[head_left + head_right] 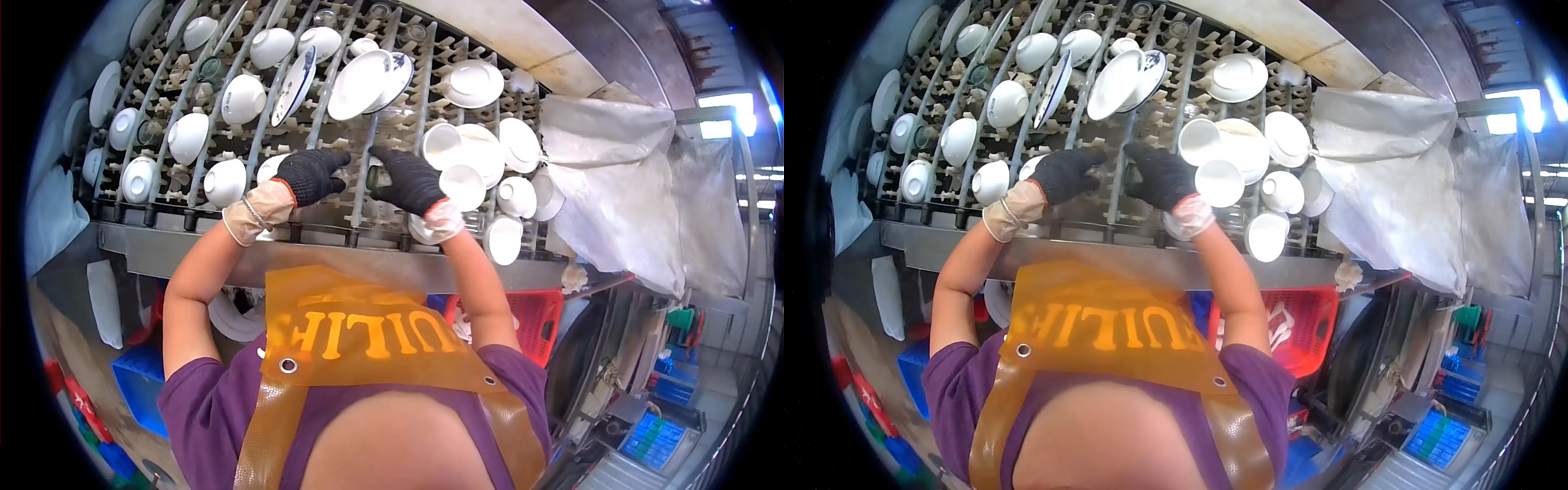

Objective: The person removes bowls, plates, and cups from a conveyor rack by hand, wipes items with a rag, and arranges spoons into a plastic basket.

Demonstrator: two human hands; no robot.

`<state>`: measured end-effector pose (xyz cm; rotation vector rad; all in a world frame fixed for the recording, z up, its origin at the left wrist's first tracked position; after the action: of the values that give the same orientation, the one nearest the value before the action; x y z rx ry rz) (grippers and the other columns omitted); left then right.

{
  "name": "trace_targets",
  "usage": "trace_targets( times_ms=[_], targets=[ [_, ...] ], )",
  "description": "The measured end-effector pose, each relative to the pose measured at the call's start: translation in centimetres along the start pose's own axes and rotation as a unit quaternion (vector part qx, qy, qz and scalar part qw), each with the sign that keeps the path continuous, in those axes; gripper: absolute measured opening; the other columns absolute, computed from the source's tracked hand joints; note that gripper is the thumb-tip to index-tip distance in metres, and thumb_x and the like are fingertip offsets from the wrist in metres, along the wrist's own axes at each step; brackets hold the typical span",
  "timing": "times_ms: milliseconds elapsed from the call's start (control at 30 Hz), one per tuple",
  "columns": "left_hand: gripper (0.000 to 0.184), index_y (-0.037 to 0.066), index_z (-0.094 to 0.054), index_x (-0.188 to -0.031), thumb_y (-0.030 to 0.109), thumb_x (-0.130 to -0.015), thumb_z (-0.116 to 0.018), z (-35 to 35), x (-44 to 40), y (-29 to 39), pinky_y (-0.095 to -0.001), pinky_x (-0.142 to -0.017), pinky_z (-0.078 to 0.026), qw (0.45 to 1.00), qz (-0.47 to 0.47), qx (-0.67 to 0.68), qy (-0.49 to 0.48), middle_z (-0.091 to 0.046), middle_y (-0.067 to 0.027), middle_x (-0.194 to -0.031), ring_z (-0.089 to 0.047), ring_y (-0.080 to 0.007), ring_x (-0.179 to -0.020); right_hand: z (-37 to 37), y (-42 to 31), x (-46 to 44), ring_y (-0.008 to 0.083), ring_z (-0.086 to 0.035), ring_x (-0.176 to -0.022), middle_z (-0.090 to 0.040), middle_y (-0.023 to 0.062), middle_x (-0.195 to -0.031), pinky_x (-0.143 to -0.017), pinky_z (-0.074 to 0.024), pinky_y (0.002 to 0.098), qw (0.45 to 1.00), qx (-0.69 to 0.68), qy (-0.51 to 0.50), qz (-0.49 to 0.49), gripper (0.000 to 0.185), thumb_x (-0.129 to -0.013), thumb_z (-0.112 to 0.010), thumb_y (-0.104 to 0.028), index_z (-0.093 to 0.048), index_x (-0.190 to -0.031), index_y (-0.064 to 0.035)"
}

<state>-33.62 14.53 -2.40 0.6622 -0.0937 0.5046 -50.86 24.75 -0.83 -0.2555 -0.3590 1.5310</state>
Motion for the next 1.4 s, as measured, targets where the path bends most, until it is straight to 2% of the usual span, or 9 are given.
trace_targets(
  times_ms=[233, 367, 533, 600, 700, 967, 1167, 1267, 1400],
  targets=[
    [0.044, 0.009, -0.049, -0.120, 0.023, -0.079, -0.060, -1.7, 1.5, 0.5, -0.0417, -0.084, -0.046, 0.991, -0.040, -0.029, 0.124, -0.056, -0.0149, -0.116, -0.056, -0.0321, -0.103, 0.9, -0.7, 2.3, 0.0298, -0.058, -0.091, -0.062, 0.0112, -0.095, -0.080, -0.0457, 0.0399, 0.998, 0.059, -0.016, -0.028, 0.040, -0.073, -0.067, -0.024, -0.058, -0.109, -0.0122],
    [0.049, 0.008, -0.048, -0.118, 0.021, -0.074, -0.066, -0.7, 0.1, 4.0, -0.0422, -0.082, -0.046, 0.985, -0.101, 0.007, 0.139, -0.058, -0.0154, -0.107, -0.058, -0.0330, -0.097, 0.3, 2.9, 1.8, 0.0280, -0.057, -0.089, -0.061, 0.0112, -0.093, -0.077, -0.0456, 0.0401, 0.964, 0.139, 0.210, -0.089, 0.051, -0.073, -0.067, -0.028, -0.052, -0.119, -0.0120],
    [0.053, 0.007, -0.043, -0.115, 0.023, -0.072, -0.070, -0.1, -4.2, 7.1, -0.0438, -0.079, -0.047, 0.993, -0.009, -0.070, -0.100, -0.061, -0.0180, -0.103, -0.060, -0.0356, -0.094, 0.9, 6.3, -0.8, 0.0294, -0.062, -0.077, -0.062, 0.0114, -0.086, -0.068, -0.0489, 0.0405, 0.973, 0.107, 0.127, -0.161, 0.062, -0.075, -0.061, -0.019, -0.037, -0.132, -0.0142],
    [0.055, 0.006, -0.043, -0.116, 0.023, -0.071, -0.071, 0.2, -4.8, 7.8, -0.0434, -0.079, -0.047, 0.990, 0.000, -0.081, -0.112, -0.061, -0.0192, -0.102, -0.060, -0.0356, -0.094, 2.7, 7.4, -0.9, 0.0282, -0.062, -0.083, -0.062, 0.0142, -0.092, -0.074, -0.0494, 0.0362, 0.975, -0.073, 0.180, -0.107, 0.052, -0.074, -0.065, -0.016, -0.046, -0.122, -0.0103],
    [0.062, 0.002, -0.044, -0.116, 0.024, -0.066, -0.075, -2.1, -6.7, 6.0, -0.0424, -0.079, -0.047, 0.986, 0.005, -0.075, -0.150, -0.061, -0.0211, -0.100, -0.060, -0.0367, -0.094, 3.7, 8.6, -1.9, 0.0204, -0.061, -0.084, -0.062, 0.0123, -0.089, -0.078, -0.0477, 0.0298, 0.856, -0.447, 0.242, -0.091, 0.043, -0.075, -0.068, -0.011, -0.052, -0.113, -0.0001],
    [0.058, 0.005, -0.056, -0.106, 0.040, -0.063, -0.073, -2.3, -6.9, 5.1, -0.0407, -0.081, -0.047, 0.994, -0.033, -0.006, -0.100, -0.061, -0.0196, -0.101, -0.059, -0.0345, -0.095, 4.7, 18.1, 0.3, 0.0275, -0.057, -0.100, -0.061, 0.0132, -0.106, -0.086, -0.0448, 0.0373, 0.974, 0.126, 0.120, -0.142, 0.037, -0.068, -0.071, -0.027, -0.064, -0.102, -0.0142],
    [0.053, 0.009, -0.055, -0.112, 0.037, -0.069, -0.069, 0.4, -2.8, 8.9, -0.0424, -0.079, -0.048, 0.996, -0.038, -0.073, 0.024, -0.062, -0.0159, -0.100, -0.061, -0.0314, -0.093, 4.6, 18.5, 2.0, 0.0253, -0.062, -0.085, -0.065, 0.0114, -0.086, -0.077, -0.0479, 0.0356, 0.984, 0.026, 0.112, -0.137, 0.023, -0.072, -0.068, -0.020, -0.066, -0.092, -0.0096],
    [0.061, 0.009, -0.052, -0.118, 0.042, -0.069, -0.070, -0.3, -2.8, 9.0, -0.0419, -0.078, -0.048, 0.992, 0.009, -0.120, -0.032, -0.062, -0.0143, -0.101, -0.061, -0.0299, -0.092, 7.4, 14.0, 3.5, 0.0244, -0.061, -0.073, -0.065, 0.0108, -0.084, -0.069, -0.0491, 0.0310, 0.923, -0.282, 0.223, -0.134, 0.017, -0.073, -0.068, -0.010, -0.065, -0.089, -0.0040],
    [0.076, 0.012, -0.040, -0.131, 0.044, -0.070, -0.071, -3.0, -3.3, 8.9, -0.0410, -0.080, -0.048, 0.999, 0.005, -0.007, 0.034, -0.060, -0.0165, -0.108, -0.060, -0.0306, -0.095, 7.3, 8.4, 4.3, 0.0170, -0.061, -0.077, -0.066, 0.0088, -0.085, -0.072, -0.0492, 0.0290, 0.965, -0.232, 0.121, -0.004, 0.019, -0.075, -0.067, -0.006, -0.064, -0.093, -0.0025]
  ],
)
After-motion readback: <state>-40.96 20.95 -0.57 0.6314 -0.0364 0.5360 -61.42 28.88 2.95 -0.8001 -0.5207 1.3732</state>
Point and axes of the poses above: each hand's wrist, its own x-axis away from the middle knuckle, its own z-axis out of the back of the hand, y = z × x, the point moved 2 cm from there along -x, towards the middle knuckle
